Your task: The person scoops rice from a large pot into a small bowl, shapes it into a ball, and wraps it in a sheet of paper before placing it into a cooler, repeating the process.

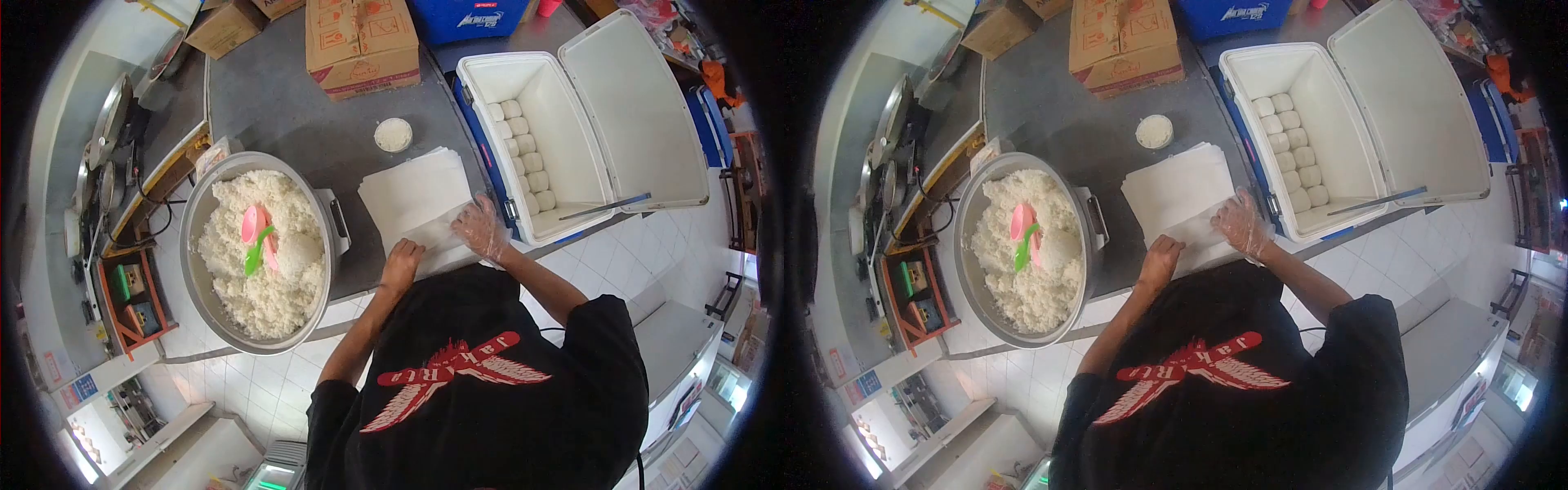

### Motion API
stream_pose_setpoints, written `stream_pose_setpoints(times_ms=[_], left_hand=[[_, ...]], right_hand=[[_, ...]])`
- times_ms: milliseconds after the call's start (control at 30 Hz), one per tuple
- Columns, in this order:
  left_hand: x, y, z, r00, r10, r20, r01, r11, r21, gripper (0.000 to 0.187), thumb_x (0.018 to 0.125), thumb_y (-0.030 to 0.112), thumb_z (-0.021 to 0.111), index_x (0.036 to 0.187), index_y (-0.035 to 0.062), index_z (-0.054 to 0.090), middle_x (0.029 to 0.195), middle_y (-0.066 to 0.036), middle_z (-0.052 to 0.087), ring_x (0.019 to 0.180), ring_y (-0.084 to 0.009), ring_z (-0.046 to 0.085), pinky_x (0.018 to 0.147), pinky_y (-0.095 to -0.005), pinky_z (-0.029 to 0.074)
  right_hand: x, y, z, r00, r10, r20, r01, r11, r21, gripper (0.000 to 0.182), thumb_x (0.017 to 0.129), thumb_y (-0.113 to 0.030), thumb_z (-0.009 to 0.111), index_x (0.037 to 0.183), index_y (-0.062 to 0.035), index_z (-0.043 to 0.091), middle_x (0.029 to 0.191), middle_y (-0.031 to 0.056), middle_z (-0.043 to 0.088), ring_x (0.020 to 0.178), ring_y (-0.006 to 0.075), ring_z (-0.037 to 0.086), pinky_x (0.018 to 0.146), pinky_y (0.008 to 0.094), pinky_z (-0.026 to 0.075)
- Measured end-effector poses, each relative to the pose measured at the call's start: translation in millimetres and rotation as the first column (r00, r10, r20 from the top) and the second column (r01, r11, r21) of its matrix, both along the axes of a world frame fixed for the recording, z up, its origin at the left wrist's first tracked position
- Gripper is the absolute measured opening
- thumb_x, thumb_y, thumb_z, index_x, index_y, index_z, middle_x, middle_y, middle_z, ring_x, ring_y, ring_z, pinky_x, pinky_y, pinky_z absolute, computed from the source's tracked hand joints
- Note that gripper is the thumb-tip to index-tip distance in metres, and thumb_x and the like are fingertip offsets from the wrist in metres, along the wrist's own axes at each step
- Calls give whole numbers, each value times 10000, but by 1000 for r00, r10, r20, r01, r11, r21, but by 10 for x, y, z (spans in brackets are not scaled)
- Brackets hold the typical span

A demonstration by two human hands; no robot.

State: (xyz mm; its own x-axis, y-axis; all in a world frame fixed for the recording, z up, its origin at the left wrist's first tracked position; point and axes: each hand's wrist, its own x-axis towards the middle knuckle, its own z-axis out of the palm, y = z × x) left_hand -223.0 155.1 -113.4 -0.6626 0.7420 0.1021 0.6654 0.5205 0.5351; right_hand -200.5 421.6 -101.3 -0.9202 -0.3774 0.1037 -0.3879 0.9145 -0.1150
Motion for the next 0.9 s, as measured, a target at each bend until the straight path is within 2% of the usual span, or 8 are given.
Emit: stream_pose_setpoints(times_ms=[100,200,400,500,600,700,800,900], left_hand=[[24,-53,-61,1000,7,24,-7,1000,-1,260,776,11,596,1021,19,684,954,-134,627,995,-323,609,911,-414,520],[48,-86,-134,1000,-2,17,2,1000,-2,269,770,8,604,1027,15,683,961,-134,628,999,-323,606,912,-419,520],[55,-136,-23,1000,21,18,-22,999,43,243,782,34,601,1005,9,695,959,-121,636,1000,-308,604,920,-409,519],[84,-173,-120,999,-9,-41,12,997,71,262,780,-14,622,1027,8,704,948,-115,650,983,-298,613,886,-401,531],[92,-144,-141,999,-21,-42,23,999,47,253,791,49,602,1022,8,697,1039,-112,661,1031,-295,597,942,-403,516],[95,-88,-199,1000,-18,-18,18,1000,9,289,775,52,631,1052,-4,689,1057,-122,652,1052,-307,585,967,-402,504],[119,-23,-30,1000,0,24,-1,999,34,306,771,50,658,1071,-9,680,1068,-126,644,1058,-322,576,991,-406,490],[148,24,-27,998,52,45,-56,995,83,198,814,47,666,1004,6,701,1022,-139,649,1048,-341,583,955,-418,506]], right_hand=[[11,12,-158,985,-8,-170,-25,981,-191,97,863,-253,633,872,-181,697,888,13,638,972,230,601,1069,556,355],[58,126,-454,995,45,-93,-65,972,-228,83,839,-259,665,866,-184,688,913,23,625,963,235,598,1026,510,386],[150,239,-350,973,126,-194,-175,949,-261,115,760,-226,700,871,-198,691,880,0,609,943,211,598,967,465,419],[174,271,-266,974,192,-124,-216,951,-220,124,751,-236,683,869,-198,689,889,-9,613,935,200,600,969,462,422],[179,211,-515,974,186,-133,-210,957,-202,117,767,-241,669,873,-194,682,916,-2,616,952,204,594,981,470,418],[183,200,-672,976,214,-34,-215,941,-260,134,803,-235,653,917,-176,691,968,16,626,1003,232,590,993,471,419],[214,154,-323,974,192,122,-133,915,-381,144,827,-201,644,954,-155,693,1015,39,631,1071,273,582,995,470,425],[253,112,-420,962,151,227,-83,955,-284,206,864,-235,636,1031,-135,705,1112,48,639,1123,281,560,999,455,425]])
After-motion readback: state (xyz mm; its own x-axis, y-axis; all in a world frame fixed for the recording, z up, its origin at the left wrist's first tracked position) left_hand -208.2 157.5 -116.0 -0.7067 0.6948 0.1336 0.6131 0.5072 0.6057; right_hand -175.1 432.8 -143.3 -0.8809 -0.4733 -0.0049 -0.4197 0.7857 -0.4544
